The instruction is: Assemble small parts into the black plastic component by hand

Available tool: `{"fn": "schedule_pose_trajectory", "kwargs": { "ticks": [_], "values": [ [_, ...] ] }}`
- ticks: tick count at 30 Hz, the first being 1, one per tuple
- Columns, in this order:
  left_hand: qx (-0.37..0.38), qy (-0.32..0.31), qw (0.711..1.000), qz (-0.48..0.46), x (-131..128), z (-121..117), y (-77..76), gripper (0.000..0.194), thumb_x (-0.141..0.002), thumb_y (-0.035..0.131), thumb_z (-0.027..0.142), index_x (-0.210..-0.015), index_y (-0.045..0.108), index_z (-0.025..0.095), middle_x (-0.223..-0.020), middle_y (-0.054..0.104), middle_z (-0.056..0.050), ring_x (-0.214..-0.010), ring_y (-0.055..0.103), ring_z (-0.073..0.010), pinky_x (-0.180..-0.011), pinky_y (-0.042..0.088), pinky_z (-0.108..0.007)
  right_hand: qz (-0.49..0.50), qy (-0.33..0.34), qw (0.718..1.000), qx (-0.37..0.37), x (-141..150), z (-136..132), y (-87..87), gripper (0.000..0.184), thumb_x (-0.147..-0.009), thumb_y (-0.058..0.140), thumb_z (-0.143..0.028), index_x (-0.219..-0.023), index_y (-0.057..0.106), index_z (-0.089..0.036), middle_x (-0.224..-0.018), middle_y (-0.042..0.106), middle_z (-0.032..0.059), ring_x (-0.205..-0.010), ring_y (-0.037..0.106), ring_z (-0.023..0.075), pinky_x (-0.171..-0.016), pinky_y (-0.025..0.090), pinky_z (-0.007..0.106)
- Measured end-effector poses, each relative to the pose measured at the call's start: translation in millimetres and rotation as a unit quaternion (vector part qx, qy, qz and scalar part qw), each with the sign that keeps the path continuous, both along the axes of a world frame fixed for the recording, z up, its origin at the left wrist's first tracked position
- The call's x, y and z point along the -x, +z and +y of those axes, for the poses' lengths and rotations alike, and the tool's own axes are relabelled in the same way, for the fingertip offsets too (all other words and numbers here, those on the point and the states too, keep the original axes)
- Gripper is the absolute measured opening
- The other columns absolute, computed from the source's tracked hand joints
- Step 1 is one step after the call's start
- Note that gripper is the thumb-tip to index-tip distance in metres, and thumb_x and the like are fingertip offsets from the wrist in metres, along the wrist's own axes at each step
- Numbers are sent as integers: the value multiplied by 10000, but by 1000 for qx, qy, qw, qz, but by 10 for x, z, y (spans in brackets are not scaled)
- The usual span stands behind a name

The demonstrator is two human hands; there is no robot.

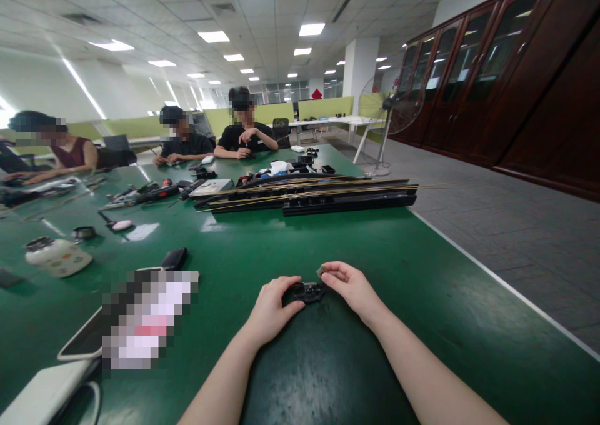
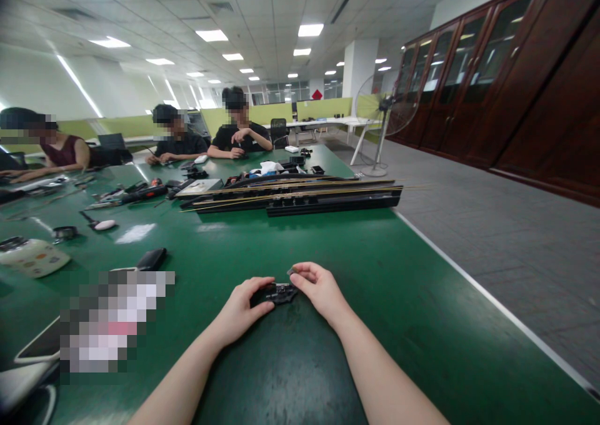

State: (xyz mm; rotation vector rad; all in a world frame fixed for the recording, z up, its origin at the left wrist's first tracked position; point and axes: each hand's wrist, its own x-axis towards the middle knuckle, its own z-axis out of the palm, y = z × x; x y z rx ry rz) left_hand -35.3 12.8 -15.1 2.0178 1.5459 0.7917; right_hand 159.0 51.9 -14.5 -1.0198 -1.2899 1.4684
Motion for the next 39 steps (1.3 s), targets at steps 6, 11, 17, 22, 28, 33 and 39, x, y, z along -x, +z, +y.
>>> {"fn": "schedule_pose_trajectory", "kwargs": {
  "ticks": [6,11,17,22,28,33,39],
  "values": [
    [6,1,1000,2,2,4,-1,418,-702,617,258,-1112,540,235,-1094,596,-55,-1012,524,-209,-905,382,-371,15,-20,1000,18,-10,-7,55,356,-597,715,-394,-858,611,-176,-888,699,62,-879,636,203,-891,423,388],
    [3,0,1000,3,8,7,-4,414,-702,618,258,-1108,545,230,-1097,596,-57,-1016,524,-209,-907,382,-371,40,-28,998,31,-16,-3,72,362,-592,719,-399,-855,612,-175,-894,702,63,-895,636,205,-909,412,386],
    [6,-1,1000,2,1,6,8,411,-708,614,261,-1111,542,233,-1091,597,-54,-1007,524,-209,-904,383,-371,54,-37,997,38,-23,-1,84,356,-589,724,-394,-849,614,-177,-900,704,65,-911,633,208,-925,404,386],
    [8,4,1000,4,-3,2,12,412,-705,618,264,-1109,543,242,-1095,595,-51,-1019,518,-215,-911,376,-377,57,-42,997,37,-27,2,87,348,-591,722,-391,-847,618,-180,-896,704,60,-910,633,204,-924,404,381],
    [7,2,1000,3,-1,-1,10,408,-710,612,263,-1110,540,231,-1089,596,-52,-1007,520,-211,-907,379,-376,52,-44,997,31,-35,7,81,346,-605,713,-391,-859,622,-174,-903,702,62,-910,631,199,-923,399,376],
    [7,2,1000,-1,2,2,-8,410,-705,615,254,-1109,540,241,-1092,594,-50,-1013,517,-212,-909,379,-378,50,-46,997,31,-34,7,87,352,-598,715,-403,-850,624,-174,-890,703,63,-907,631,203,-925,395,382],
    [9,3,1000,0,-1,2,1,409,-706,614,258,-1108,544,241,-1084,598,-50,-1007,524,-213,-904,384,-376,46,-50,997,30,-29,11,90,365,-591,715,-420,-847,624,-177,-889,704,63,-911,631,209,-921,398,388]
  ]
}}
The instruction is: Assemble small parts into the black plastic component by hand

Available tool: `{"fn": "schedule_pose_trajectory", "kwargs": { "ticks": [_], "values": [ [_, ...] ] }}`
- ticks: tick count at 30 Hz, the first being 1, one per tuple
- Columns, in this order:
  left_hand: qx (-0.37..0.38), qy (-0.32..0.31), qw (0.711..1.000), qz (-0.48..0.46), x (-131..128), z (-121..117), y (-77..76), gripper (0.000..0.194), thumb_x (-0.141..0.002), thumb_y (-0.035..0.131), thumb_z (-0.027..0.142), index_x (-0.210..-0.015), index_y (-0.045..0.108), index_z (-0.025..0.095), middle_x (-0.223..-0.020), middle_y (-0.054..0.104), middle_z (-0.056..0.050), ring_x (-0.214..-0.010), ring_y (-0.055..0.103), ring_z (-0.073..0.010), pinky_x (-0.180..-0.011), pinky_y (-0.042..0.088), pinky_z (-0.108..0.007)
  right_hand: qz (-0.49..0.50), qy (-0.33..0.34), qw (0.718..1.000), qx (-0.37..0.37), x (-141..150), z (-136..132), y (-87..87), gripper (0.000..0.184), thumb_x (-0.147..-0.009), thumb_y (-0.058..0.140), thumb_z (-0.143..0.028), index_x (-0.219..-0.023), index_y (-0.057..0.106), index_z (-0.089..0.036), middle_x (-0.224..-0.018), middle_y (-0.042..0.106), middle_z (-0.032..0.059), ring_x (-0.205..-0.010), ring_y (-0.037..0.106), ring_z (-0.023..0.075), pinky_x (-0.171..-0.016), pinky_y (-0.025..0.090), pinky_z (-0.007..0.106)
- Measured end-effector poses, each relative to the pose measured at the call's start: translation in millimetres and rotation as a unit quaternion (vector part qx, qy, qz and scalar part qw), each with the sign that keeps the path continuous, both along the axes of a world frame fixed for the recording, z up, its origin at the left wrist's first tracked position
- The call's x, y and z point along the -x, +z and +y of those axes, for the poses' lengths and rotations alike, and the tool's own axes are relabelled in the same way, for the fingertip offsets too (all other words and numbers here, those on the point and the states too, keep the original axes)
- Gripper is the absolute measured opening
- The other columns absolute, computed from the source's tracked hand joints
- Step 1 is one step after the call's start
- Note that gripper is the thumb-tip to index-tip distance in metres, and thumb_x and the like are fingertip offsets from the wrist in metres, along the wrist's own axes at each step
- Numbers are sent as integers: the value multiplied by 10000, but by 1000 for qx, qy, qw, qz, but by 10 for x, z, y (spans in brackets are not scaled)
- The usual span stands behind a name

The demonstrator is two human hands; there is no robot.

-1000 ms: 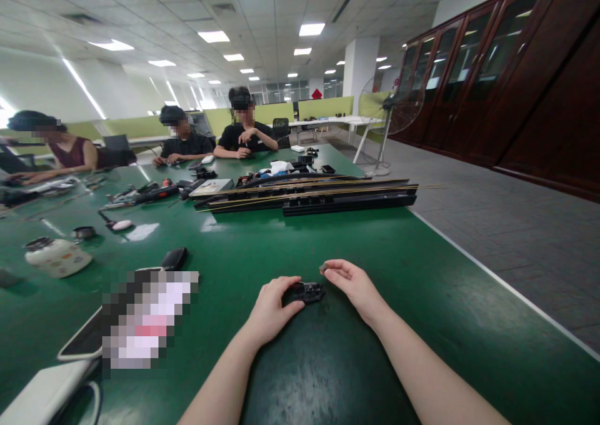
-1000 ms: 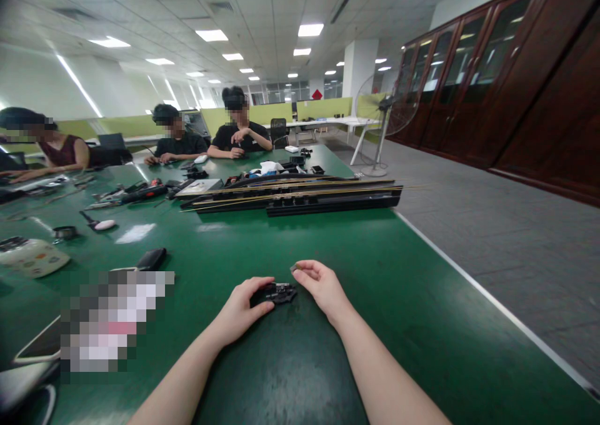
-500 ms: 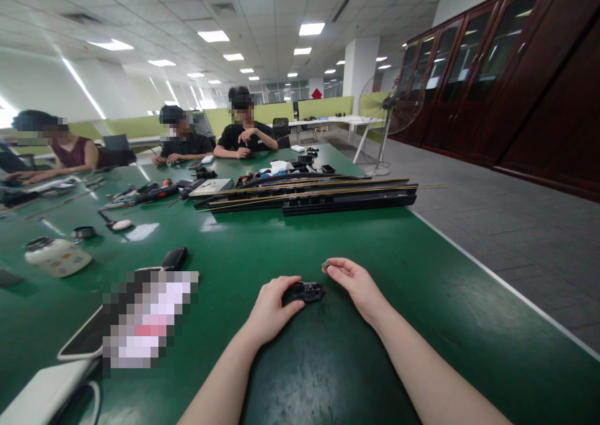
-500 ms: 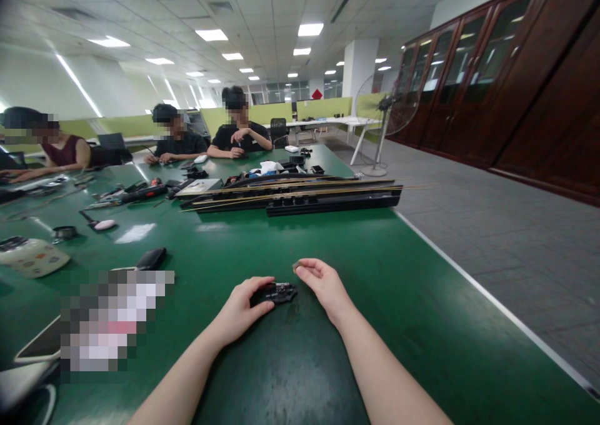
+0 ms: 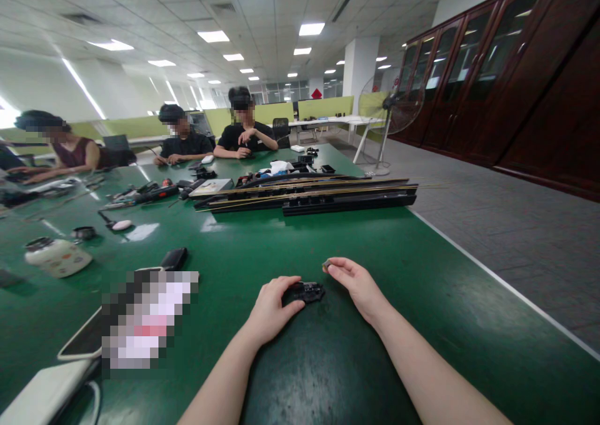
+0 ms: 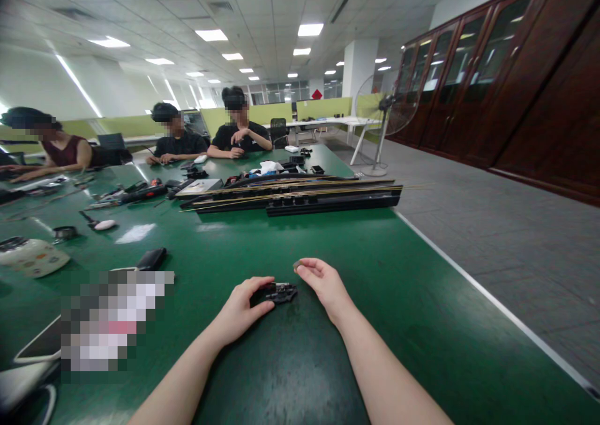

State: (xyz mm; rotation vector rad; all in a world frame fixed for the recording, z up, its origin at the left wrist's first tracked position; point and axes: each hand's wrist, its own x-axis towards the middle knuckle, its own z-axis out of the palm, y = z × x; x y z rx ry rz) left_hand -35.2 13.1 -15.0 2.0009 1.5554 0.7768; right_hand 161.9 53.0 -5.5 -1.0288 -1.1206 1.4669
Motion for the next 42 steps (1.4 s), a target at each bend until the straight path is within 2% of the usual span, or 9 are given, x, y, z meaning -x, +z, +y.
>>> {"fn": "schedule_pose_trajectory", "kwargs": {
  "ticks": [19,29,42],
  "values": [
    [-13,-4,1000,1,7,-3,-2,390,-731,588,291,-1114,543,229,-1090,599,-59,-1007,533,-204,-907,392,-357,17,2,1000,6,-6,9,-20,311,-623,708,-374,-854,631,-180,-877,701,48,-883,631,183,-906,402,353],
    [-5,15,1000,-25,18,3,-83,448,-729,584,297,-1163,499,224,-1109,583,-73,-1017,532,-213,-918,385,-391,18,0,1000,8,-12,6,-34,310,-636,699,-384,-860,636,-180,-871,695,42,-875,625,178,-900,399,344],
    [-11,6,1000,-13,16,13,-53,409,-684,632,247,-1083,546,222,-1081,591,-61,-1007,528,-214,-903,389,-378,18,-3,1000,10,-18,11,-33,314,-656,684,-391,-880,638,-177,-886,693,47,-894,622,184,-915,399,353]
  ]
}}
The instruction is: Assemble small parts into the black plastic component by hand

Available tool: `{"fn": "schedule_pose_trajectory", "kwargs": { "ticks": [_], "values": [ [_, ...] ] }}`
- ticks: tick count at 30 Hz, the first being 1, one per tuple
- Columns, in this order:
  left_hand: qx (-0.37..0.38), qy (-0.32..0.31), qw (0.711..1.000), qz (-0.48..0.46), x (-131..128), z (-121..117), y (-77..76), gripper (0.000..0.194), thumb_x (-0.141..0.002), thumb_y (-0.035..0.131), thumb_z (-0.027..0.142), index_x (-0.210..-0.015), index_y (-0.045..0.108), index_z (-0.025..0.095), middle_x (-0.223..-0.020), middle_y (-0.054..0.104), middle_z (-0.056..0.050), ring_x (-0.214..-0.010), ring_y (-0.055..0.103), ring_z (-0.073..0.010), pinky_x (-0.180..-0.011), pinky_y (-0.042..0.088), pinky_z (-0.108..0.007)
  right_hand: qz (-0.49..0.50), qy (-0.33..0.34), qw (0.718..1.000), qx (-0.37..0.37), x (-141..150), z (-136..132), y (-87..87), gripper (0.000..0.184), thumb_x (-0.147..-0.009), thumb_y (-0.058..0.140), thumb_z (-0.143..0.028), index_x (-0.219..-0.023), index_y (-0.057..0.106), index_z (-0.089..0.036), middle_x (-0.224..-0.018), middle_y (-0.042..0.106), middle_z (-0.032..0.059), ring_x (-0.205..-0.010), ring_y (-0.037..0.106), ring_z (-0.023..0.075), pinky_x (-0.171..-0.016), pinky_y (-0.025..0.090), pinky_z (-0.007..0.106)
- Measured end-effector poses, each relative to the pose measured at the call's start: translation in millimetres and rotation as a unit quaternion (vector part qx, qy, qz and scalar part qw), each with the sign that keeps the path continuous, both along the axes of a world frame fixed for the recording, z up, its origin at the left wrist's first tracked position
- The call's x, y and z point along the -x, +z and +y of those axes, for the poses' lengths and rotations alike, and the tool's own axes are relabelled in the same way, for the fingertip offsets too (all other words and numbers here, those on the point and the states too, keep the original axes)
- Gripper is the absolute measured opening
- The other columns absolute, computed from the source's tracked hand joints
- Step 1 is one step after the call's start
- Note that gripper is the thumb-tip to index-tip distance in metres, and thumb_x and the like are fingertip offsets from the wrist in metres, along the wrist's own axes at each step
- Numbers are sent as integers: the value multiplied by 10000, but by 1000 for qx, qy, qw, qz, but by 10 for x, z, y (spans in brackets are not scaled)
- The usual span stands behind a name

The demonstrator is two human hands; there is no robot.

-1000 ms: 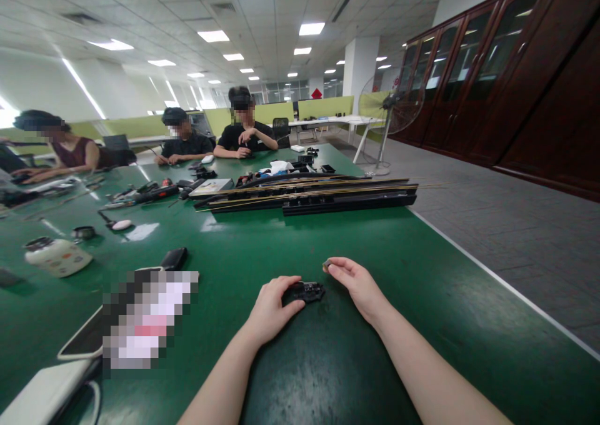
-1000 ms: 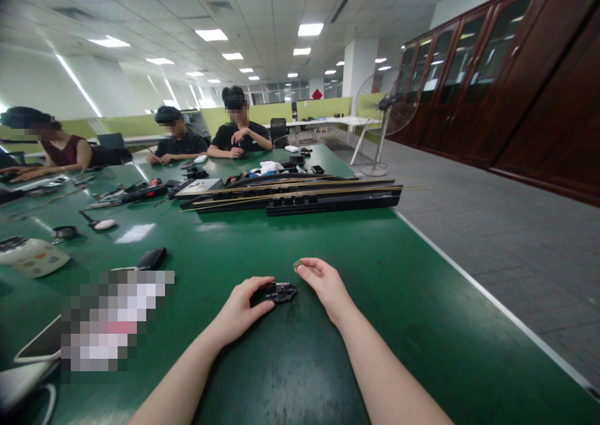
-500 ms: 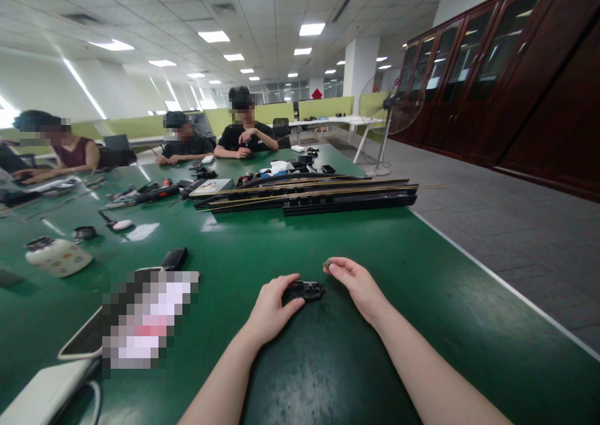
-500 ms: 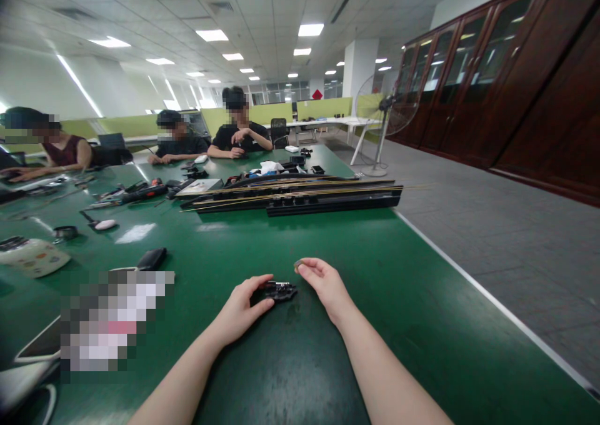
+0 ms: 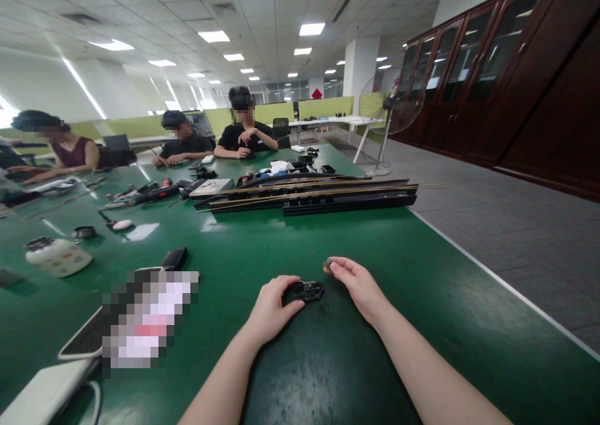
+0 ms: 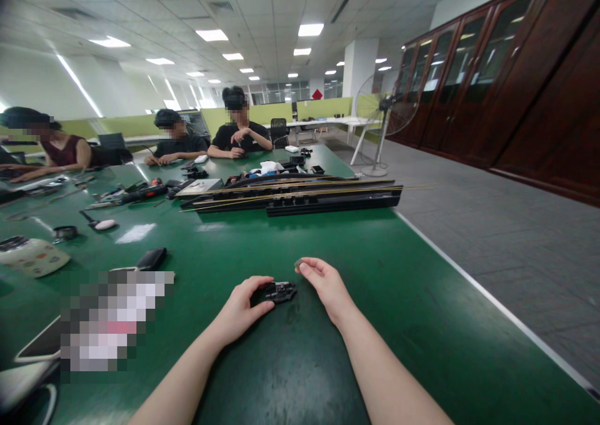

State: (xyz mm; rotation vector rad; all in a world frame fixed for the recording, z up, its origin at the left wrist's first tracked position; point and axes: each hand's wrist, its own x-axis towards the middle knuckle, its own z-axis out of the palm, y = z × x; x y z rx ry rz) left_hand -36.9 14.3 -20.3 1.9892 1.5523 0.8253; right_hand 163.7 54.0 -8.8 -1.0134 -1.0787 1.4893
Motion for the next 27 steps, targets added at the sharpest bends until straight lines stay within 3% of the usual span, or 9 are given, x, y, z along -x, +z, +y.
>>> {"fn": "schedule_pose_trajectory", "kwargs": {
  "ticks": [10,16,19,23,25,27],
  "values": [
    [-2,-3,1000,0,-2,3,-1,408,-690,624,248,-1089,540,227,-1078,590,-61,-1003,523,-216,-901,383,-387,-7,9,1000,-8,41,-15,-12,337,-614,712,-368,-880,616,-185,-902,704,57,-909,633,203,-909,418,378],
    [-5,-4,1000,6,-4,-1,0,394,-699,619,243,-1084,536,224,-1068,594,-54,-995,529,-202,-893,395,-366,-114,50,988,-93,80,-46,-82,273,-683,649,-352,-896,617,-184,-898,694,65,-863,638,202,-837,465,374],
    [-11,-4,1000,6,1,2,-9,400,-694,626,247,-1083,535,223,-1064,596,-50,-988,534,-195,-886,402,-356,-227,46,957,-174,94,-94,-68,234,-719,619,-309,-929,631,-206,-926,677,54,-879,617,193,-848,452,370],
    [-19,-6,1000,8,2,10,-16,398,-685,633,250,-1073,545,224,-1065,602,-47,-988,534,-195,-885,402,-352,-369,71,878,-296,105,-142,-21,165,-714,633,-255,-876,660,-250,-950,664,38,-959,559,209,-883,401,393],
    [-19,-3,1000,10,-2,11,-12,396,-683,636,249,-1068,549,222,-1063,604,-50,-984,535,-198,-882,403,-354,-417,89,846,-319,109,-152,-9,172,-689,660,-236,-859,667,-262,-981,657,34,-988,539,221,-893,378,410],
    [-15,0,1000,11,-6,8,-7,397,-681,635,242,-1069,548,223,-1062,603,-52,-983,536,-201,-881,403,-359,-438,93,835,-319,109,-157,-10,192,-680,667,-226,-866,666,-270,-1007,650,32,-997,534,226,-893,367,417]
  ]
}}
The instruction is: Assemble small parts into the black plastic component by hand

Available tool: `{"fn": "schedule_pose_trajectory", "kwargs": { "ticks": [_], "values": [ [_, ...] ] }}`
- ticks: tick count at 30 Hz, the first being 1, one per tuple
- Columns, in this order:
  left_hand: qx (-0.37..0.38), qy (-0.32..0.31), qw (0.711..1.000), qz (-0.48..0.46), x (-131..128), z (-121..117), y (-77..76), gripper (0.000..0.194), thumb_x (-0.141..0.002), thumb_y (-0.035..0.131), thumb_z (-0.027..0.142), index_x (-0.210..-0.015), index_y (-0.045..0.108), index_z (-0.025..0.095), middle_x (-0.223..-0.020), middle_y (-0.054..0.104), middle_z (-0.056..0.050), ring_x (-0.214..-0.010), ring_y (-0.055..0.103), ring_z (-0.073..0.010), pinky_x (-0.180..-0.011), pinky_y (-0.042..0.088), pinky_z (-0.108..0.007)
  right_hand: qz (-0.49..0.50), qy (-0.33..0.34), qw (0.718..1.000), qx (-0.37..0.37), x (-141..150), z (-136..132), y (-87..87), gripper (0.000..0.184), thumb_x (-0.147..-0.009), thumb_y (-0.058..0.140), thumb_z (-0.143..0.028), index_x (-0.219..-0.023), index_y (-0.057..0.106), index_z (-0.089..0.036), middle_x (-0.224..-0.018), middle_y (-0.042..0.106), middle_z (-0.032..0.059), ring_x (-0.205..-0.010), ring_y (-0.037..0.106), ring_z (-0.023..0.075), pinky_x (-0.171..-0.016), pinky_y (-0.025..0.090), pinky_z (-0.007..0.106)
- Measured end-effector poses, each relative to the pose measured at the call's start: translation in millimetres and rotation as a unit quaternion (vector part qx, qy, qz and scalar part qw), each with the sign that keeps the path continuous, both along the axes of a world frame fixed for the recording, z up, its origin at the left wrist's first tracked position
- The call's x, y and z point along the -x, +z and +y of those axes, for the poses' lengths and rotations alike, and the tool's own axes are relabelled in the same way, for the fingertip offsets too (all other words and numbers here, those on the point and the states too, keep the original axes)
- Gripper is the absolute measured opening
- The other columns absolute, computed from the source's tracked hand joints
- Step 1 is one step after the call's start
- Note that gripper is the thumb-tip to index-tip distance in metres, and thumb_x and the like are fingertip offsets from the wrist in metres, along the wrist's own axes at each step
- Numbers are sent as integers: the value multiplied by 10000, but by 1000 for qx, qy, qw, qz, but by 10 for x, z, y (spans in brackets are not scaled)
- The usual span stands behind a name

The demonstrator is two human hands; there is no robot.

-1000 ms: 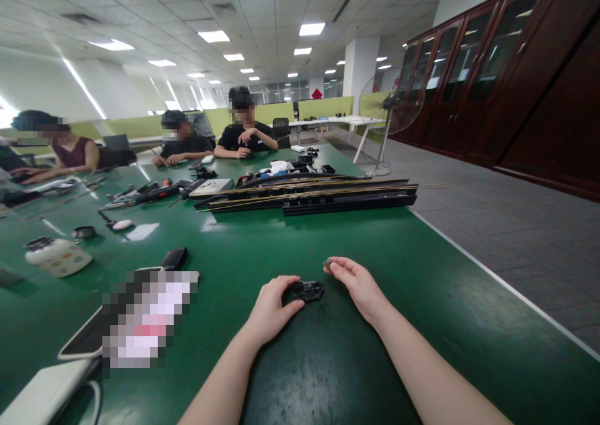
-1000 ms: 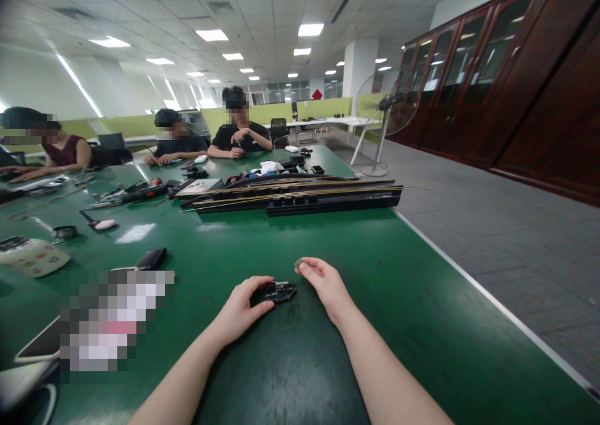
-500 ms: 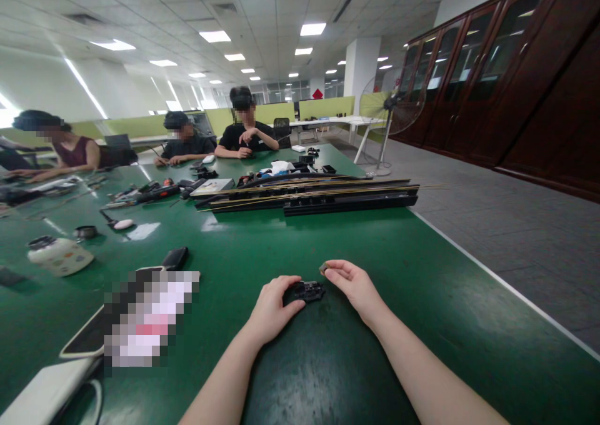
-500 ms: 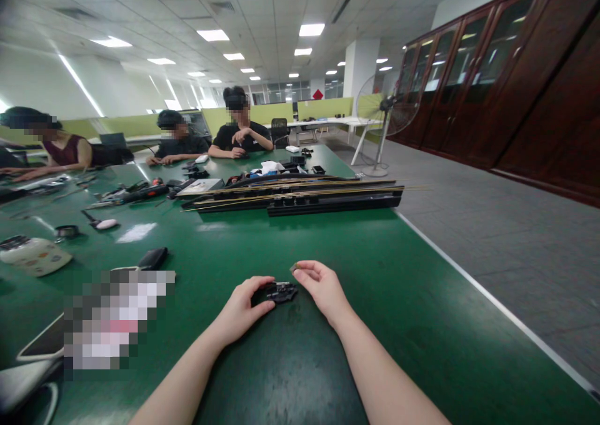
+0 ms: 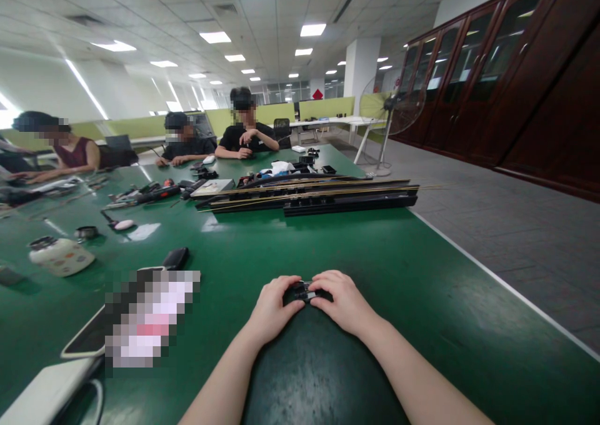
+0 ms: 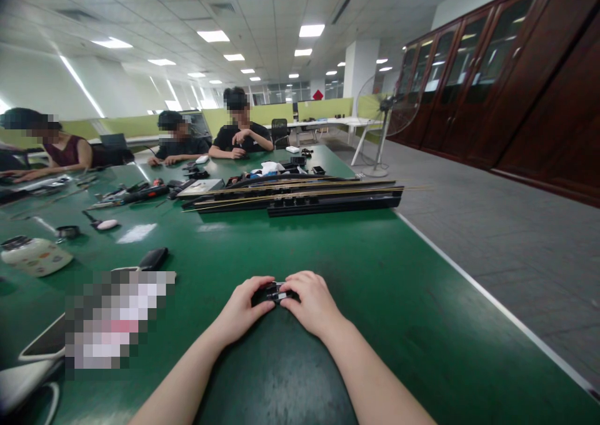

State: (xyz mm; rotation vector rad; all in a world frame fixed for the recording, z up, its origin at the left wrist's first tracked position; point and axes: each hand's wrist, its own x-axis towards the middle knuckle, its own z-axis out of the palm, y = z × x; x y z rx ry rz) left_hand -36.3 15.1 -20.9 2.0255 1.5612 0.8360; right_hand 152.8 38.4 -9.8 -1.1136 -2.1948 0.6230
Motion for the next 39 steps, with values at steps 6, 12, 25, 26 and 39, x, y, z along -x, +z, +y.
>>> {"fn": "schedule_pose_trajectory", "kwargs": {
  "ticks": [6,12,25,26,39],
  "values": [
    [2,-4,1000,-9,10,-9,-17,386,-705,610,256,-1083,542,226,-1074,595,-57,-998,533,-208,-897,395,-379,52,13,998,33,-21,2,-22,305,-647,675,-205,-936,651,-298,-1003,658,25,-976,559,241,-890,368,426],
    [23,8,998,-66,7,-8,-11,360,-741,548,231,-1099,524,210,-1082,589,-62,-979,547,-189,-901,412,-376,112,-15,988,102,-48,29,-26,396,-647,646,-197,-1036,610,-259,-1021,648,43,-975,565,235,-900,393,407],
    [50,11,994,-91,-7,-24,76,361,-775,505,305,-1117,513,191,-1077,591,-61,-962,550,-177,-892,420,-349,212,3,956,202,-57,55,5,294,-690,627,-227,-979,584,-198,-983,650,50,-955,597,188,-902,428,369],
    [51,12,994,-92,-9,-26,86,354,-777,501,308,-1111,518,194,-1072,592,-59,-961,549,-177,-890,419,-346,216,3,954,207,-58,56,4,297,-689,630,-230,-980,579,-198,-982,651,51,-956,599,188,-902,428,371],
    [77,4,985,-153,-8,-42,123,407,-767,518,324,-1146,488,179,-1107,573,-71,-978,544,-183,-911,401,-348,226,-12,949,221,-52,48,24,331,-669,654,-283,-978,573,-196,-975,662,65,-959,607,200,-900,425,377]
  ]
}}
